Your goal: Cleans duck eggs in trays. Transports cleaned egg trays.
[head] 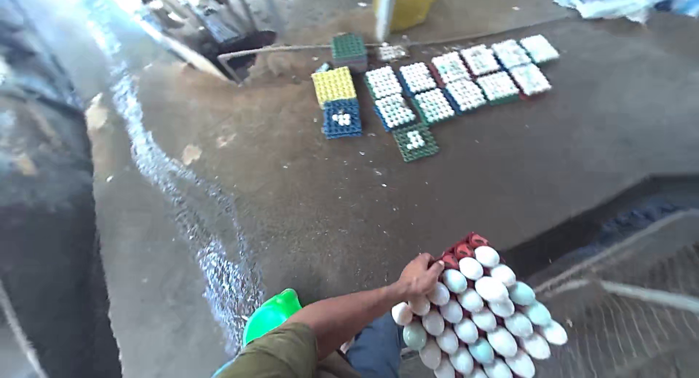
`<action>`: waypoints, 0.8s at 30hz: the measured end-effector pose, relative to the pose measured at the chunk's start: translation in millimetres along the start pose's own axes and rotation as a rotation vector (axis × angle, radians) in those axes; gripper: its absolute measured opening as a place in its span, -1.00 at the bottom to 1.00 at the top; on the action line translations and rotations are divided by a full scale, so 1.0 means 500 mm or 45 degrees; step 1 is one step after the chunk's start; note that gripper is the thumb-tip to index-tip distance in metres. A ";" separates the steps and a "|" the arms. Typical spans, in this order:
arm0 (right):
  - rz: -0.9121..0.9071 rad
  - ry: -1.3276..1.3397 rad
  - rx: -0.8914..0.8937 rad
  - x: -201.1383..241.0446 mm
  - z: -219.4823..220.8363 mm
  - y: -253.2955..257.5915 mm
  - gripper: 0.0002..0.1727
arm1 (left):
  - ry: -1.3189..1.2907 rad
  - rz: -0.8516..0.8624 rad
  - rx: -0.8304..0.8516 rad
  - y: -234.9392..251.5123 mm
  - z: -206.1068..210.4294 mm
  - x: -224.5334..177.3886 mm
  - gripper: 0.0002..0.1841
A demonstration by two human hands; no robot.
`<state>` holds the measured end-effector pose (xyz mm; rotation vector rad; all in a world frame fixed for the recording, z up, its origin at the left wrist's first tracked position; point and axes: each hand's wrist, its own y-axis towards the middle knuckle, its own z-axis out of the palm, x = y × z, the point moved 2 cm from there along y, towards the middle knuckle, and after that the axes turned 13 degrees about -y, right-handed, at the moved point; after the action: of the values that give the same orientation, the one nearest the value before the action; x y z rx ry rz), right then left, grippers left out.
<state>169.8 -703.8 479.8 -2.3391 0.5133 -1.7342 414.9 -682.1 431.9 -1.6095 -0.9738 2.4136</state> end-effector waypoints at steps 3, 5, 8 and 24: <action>-0.024 -0.113 0.298 0.021 0.176 0.115 -0.30 | -0.097 0.027 -0.275 0.029 -0.156 -0.065 -0.48; -0.020 -0.216 0.426 0.043 0.317 0.157 -0.31 | -0.156 -0.002 -0.439 0.037 -0.258 -0.092 -0.47; -0.039 -0.353 0.654 0.055 0.524 0.191 -0.32 | -0.254 -0.055 -0.671 0.058 -0.399 -0.086 -0.44; -0.081 -0.948 1.141 -0.597 1.457 0.328 -0.50 | -0.749 -0.360 -1.444 0.477 -1.100 0.539 -0.33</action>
<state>759.1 -783.1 -61.6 -2.0463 -0.3918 -0.7072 829.5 -512.0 -48.8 -0.6701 -2.7684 2.2055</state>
